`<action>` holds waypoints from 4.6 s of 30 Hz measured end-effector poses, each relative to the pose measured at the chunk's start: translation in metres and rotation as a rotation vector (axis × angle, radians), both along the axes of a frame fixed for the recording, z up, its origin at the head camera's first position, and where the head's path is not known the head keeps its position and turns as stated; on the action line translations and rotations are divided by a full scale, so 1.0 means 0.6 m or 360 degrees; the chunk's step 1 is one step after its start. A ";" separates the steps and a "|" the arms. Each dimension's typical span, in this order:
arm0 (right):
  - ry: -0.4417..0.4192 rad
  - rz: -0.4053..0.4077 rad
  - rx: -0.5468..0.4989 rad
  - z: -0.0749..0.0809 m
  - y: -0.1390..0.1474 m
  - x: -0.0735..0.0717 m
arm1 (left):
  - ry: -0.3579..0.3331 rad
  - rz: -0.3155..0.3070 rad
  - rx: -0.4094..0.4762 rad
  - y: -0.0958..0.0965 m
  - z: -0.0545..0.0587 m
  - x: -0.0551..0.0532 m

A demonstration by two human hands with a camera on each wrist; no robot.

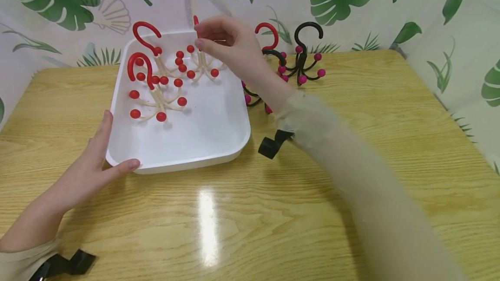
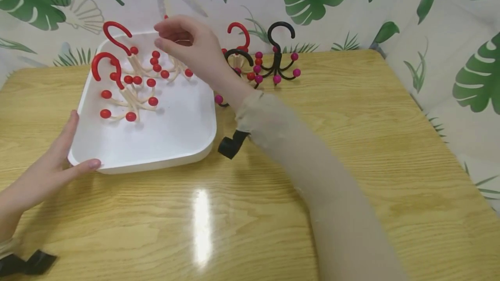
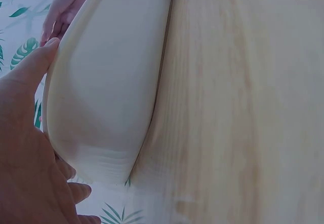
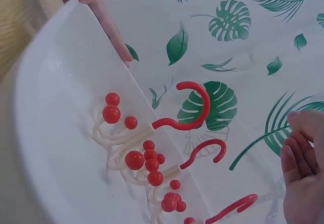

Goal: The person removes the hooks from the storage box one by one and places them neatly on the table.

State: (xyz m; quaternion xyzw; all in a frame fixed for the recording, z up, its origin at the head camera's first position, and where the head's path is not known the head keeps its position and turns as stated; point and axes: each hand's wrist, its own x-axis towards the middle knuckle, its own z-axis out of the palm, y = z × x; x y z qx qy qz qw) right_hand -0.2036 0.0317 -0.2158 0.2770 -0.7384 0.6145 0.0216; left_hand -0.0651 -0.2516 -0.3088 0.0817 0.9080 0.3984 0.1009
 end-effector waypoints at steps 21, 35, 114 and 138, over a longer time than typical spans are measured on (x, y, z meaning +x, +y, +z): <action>-0.0467 0.0165 0.0273 -0.053 -0.133 -0.068 | 0.0021 -0.0013 0.0013 -0.001 -0.005 0.000; -0.0445 0.0113 0.0487 -0.077 -0.179 -0.068 | 0.0062 -0.0020 0.0034 0.000 -0.005 -0.003; 0.0126 -0.0194 -0.0249 0.090 0.126 0.048 | -0.0034 0.0008 0.0045 0.000 0.000 -0.001; 0.0050 -0.0387 -0.0437 0.082 0.248 0.054 | -0.0005 -0.0001 0.0038 -0.001 -0.001 -0.001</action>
